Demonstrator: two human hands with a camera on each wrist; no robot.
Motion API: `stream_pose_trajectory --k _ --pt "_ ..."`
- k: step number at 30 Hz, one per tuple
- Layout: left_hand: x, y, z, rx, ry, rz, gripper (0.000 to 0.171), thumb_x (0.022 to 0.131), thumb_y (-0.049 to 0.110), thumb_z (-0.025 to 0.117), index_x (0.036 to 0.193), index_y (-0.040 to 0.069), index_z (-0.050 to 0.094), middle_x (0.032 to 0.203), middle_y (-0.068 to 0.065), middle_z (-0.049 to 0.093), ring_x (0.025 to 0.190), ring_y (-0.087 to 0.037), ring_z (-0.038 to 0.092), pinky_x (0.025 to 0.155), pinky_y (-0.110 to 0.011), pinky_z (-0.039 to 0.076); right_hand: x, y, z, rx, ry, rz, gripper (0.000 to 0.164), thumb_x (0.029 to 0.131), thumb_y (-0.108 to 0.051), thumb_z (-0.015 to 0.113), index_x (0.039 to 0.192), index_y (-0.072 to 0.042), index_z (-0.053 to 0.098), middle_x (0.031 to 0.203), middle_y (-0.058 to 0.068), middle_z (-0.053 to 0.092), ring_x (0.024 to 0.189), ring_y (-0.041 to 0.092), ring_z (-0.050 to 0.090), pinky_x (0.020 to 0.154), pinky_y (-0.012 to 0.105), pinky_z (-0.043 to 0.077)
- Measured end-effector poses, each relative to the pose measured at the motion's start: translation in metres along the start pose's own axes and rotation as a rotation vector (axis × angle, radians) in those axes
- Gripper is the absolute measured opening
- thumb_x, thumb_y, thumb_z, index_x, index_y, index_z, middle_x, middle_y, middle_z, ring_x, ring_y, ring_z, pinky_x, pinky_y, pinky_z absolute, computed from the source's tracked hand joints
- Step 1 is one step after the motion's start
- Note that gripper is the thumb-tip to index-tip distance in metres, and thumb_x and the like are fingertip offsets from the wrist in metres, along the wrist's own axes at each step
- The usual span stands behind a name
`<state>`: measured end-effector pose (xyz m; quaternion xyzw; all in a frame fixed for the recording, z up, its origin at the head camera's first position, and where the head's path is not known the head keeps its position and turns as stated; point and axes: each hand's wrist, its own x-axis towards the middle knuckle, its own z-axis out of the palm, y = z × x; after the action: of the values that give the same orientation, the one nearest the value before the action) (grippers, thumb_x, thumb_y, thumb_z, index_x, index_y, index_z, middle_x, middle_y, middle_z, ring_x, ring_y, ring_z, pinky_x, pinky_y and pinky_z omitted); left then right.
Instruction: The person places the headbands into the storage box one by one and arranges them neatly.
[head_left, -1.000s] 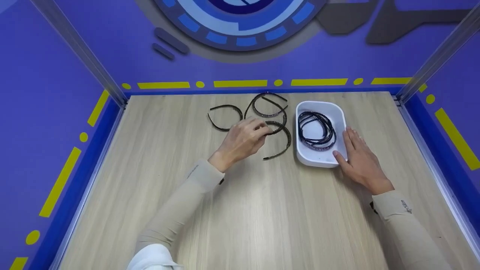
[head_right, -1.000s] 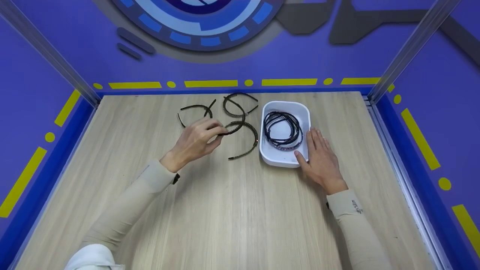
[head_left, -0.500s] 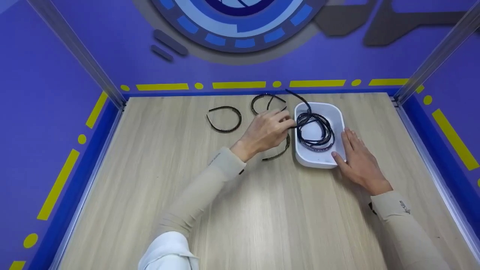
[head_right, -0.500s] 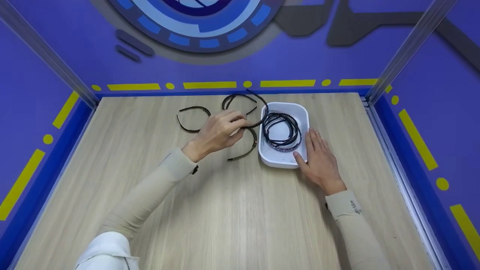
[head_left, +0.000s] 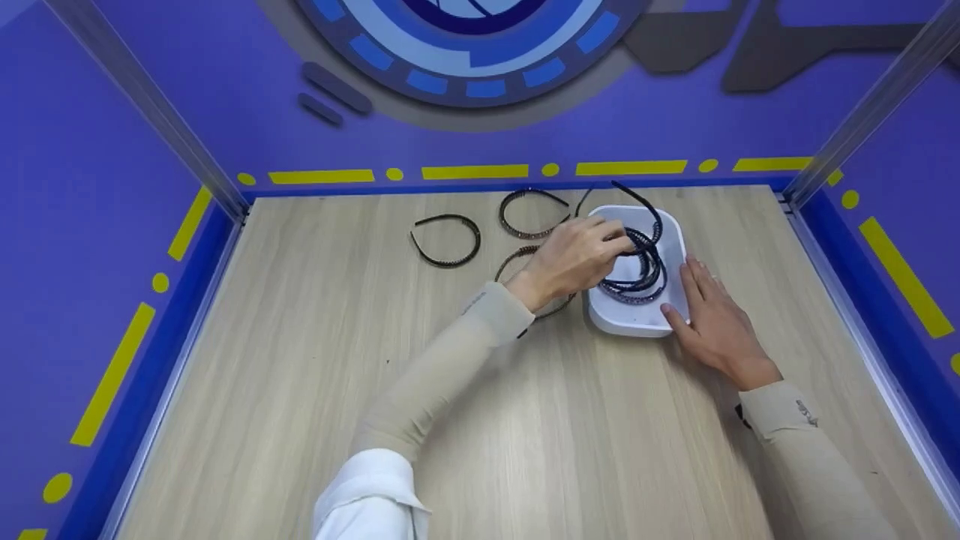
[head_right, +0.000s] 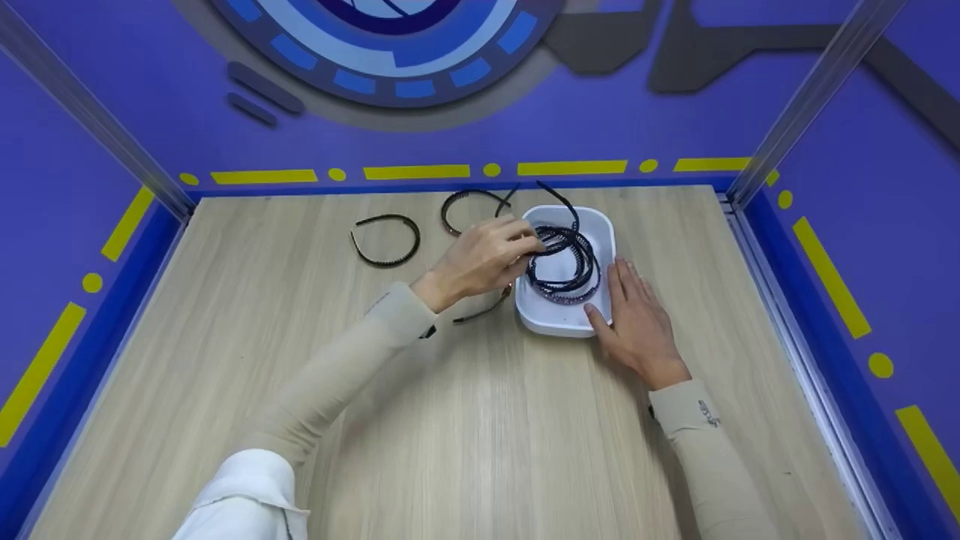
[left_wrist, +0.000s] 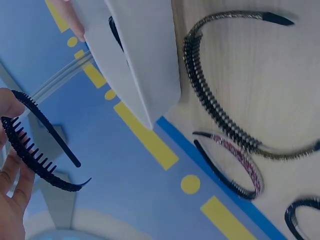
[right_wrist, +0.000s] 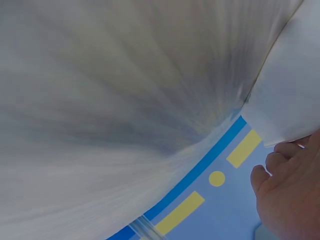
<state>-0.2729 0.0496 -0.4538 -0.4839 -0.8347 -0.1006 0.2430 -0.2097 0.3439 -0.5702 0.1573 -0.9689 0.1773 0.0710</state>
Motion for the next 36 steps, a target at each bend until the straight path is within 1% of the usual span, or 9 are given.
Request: stream_pose_trajectory --k 6,13,17,21,24,28,31,33,36 --pt "0.010 0.003 0.021 -0.007 -0.057 -0.008 0.027 0.102 0.013 0.061 0.123 0.018 0.076 0.123 -0.002 0.074 0.109 -0.020 0.070 0.094 -0.029 0.060 0.001 -0.001 0.000 0.003 0.001 0.000 0.084 0.110 -0.050 0.048 0.168 0.002 0.019 0.178 0.022 0.014 0.163 0.046 0.018 0.133 0.057 0.019" --pt "0.006 0.001 0.036 -0.023 -0.066 -0.014 0.027 0.102 0.012 0.062 0.124 0.018 0.076 0.127 -0.002 0.074 0.118 -0.020 0.069 0.106 -0.030 0.056 0.001 -0.004 0.006 0.007 0.006 0.000 0.084 0.109 -0.051 0.049 0.169 0.001 0.019 0.179 0.020 0.014 0.164 0.043 0.017 0.132 0.058 0.021" --pt "0.008 0.003 0.041 -0.037 -0.063 0.017 0.026 0.102 0.013 0.062 0.124 0.017 0.076 0.126 -0.002 0.074 0.117 -0.020 0.070 0.108 -0.030 0.054 -0.002 -0.004 0.007 0.007 0.007 0.008 0.084 0.109 -0.050 0.050 0.169 0.001 0.019 0.178 0.022 0.016 0.163 0.044 0.019 0.131 0.061 0.023" --pt "0.014 0.007 0.044 -0.038 -0.051 0.042 0.025 0.101 0.013 0.062 0.122 0.016 0.075 0.123 -0.002 0.074 0.109 -0.019 0.070 0.100 -0.030 0.057 -0.002 -0.004 0.006 0.007 0.010 0.006 0.083 0.110 -0.048 0.049 0.168 0.002 0.019 0.175 0.027 0.019 0.162 0.047 0.021 0.130 0.062 0.023" --pt "0.019 0.011 0.048 -0.035 -0.062 0.036 0.026 0.102 0.012 0.060 0.123 0.016 0.074 0.123 -0.002 0.073 0.107 -0.020 0.070 0.096 -0.031 0.058 -0.002 -0.003 0.005 0.005 0.001 0.008 0.083 0.110 -0.048 0.049 0.168 0.002 0.018 0.175 0.028 0.020 0.162 0.047 0.021 0.131 0.060 0.022" --pt "0.021 0.016 0.052 -0.031 -0.131 0.009 0.032 0.104 0.014 0.060 0.134 0.018 0.071 0.132 -0.001 0.070 0.121 -0.021 0.067 0.107 -0.033 0.054 -0.001 -0.001 0.004 0.004 -0.002 0.003 0.084 0.110 -0.048 0.049 0.169 0.003 0.017 0.175 0.028 0.019 0.162 0.047 0.019 0.132 0.059 0.021" --pt "0.020 0.016 0.053 -0.034 -0.181 0.005 0.037 0.104 0.021 0.065 0.141 0.018 0.067 0.140 -0.001 0.067 0.130 -0.022 0.063 0.114 -0.034 0.049 -0.002 -0.001 0.004 0.006 0.001 0.000 0.084 0.110 -0.048 0.050 0.169 0.002 0.017 0.175 0.027 0.018 0.162 0.047 0.019 0.132 0.058 0.020" --pt "0.018 0.014 0.051 -0.039 -0.186 0.008 0.040 0.103 0.024 0.068 0.142 0.017 0.066 0.141 -0.002 0.067 0.131 -0.023 0.063 0.117 -0.034 0.047 -0.002 0.000 0.003 0.004 0.002 0.002 0.084 0.110 -0.048 0.050 0.169 0.001 0.017 0.176 0.026 0.018 0.162 0.047 0.020 0.132 0.058 0.021" --pt "0.015 0.007 0.047 -0.046 -0.171 0.005 0.041 0.101 0.024 0.071 0.142 0.016 0.065 0.140 -0.003 0.068 0.130 -0.022 0.063 0.119 -0.033 0.045 -0.002 0.001 0.001 0.004 0.007 0.002 0.084 0.110 -0.049 0.050 0.169 0.001 0.018 0.176 0.026 0.019 0.162 0.046 0.020 0.132 0.058 0.021"
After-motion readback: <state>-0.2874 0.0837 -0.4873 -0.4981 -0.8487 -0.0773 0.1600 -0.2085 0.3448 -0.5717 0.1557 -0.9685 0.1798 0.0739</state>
